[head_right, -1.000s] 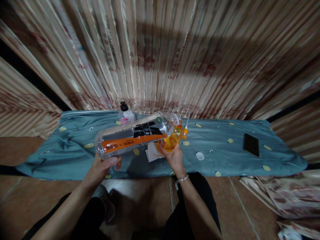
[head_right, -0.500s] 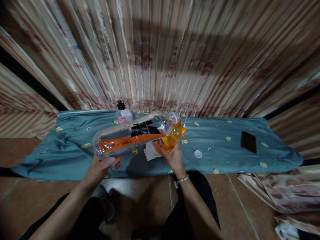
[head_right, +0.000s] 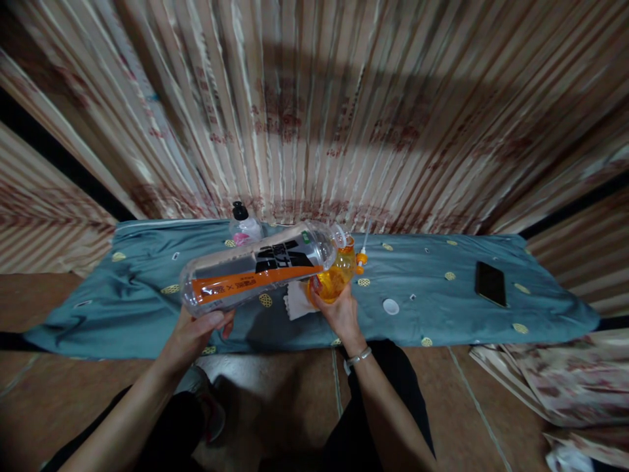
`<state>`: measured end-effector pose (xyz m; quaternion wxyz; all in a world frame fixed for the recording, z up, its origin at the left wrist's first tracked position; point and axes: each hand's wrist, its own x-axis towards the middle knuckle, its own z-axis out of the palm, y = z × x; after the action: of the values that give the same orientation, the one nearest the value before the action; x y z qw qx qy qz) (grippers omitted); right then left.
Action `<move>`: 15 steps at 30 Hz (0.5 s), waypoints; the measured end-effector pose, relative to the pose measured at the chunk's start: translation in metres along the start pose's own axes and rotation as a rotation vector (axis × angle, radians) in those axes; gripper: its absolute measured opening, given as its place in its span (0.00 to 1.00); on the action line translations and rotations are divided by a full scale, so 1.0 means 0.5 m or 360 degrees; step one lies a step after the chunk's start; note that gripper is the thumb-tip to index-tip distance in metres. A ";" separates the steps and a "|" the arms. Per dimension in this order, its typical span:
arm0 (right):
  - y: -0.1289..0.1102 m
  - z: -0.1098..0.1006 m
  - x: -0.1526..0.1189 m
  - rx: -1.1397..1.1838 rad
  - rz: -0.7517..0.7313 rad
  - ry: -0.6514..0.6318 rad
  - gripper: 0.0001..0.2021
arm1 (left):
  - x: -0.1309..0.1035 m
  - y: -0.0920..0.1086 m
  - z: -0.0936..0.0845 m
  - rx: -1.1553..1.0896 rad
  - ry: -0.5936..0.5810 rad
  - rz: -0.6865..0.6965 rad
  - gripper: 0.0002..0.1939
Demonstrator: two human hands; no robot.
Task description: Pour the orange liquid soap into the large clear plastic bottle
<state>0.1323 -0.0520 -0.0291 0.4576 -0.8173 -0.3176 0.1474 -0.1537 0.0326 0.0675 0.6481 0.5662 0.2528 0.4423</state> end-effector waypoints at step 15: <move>-0.024 -0.005 -0.008 -0.0029 0.0081 -0.0042 0.37 | 0.003 0.016 0.003 0.0028 0.0021 -0.0038 0.32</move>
<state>0.1261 -0.0517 -0.0177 0.4422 -0.8272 -0.3041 0.1668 -0.1542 0.0327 0.0757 0.6466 0.5660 0.2676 0.4359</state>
